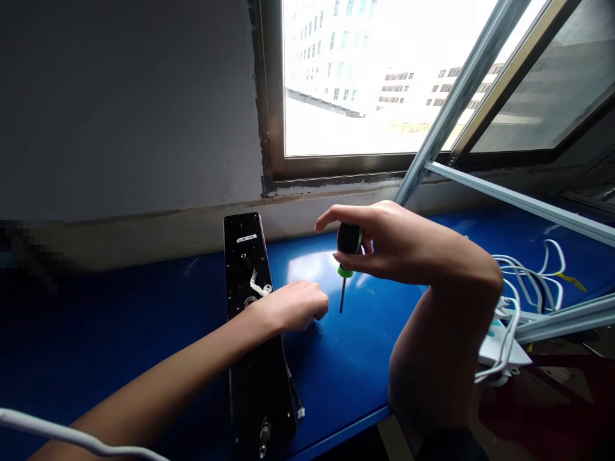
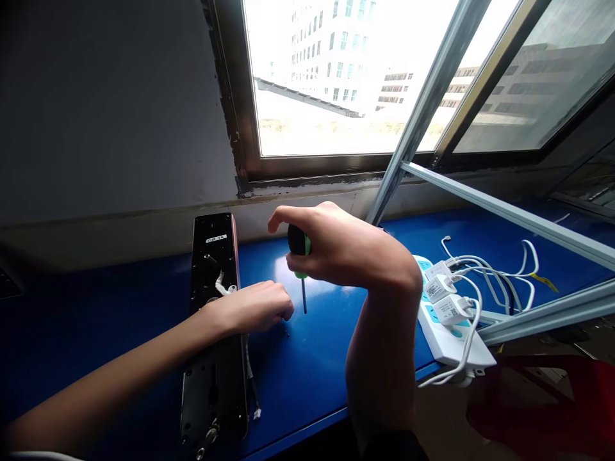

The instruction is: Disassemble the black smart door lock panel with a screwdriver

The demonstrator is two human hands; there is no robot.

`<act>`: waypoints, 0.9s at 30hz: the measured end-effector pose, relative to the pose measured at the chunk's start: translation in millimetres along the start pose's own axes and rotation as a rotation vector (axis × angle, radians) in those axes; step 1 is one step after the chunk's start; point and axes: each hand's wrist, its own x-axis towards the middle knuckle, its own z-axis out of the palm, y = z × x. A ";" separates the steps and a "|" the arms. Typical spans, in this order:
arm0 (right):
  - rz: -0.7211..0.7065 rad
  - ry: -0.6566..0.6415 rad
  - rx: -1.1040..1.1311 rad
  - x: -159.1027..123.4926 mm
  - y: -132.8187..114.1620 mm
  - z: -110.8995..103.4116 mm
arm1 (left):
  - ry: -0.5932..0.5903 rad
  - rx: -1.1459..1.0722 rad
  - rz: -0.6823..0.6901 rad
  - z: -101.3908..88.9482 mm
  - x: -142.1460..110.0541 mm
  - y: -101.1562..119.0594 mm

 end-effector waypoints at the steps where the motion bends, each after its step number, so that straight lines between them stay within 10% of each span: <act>1: -0.009 0.000 0.004 -0.6 0.9 -0.2 | -0.005 0.000 0.003 0.5 1.3 0.7; 18: -0.069 0.028 0.009 -2.4 0.1 0.9 | -0.051 -0.039 0.006 1.3 -0.9 1.7; 27: -0.093 0.015 0.021 0.0 -3.6 5.3 | 0.339 -0.054 0.001 -11.7 -56.8 5.8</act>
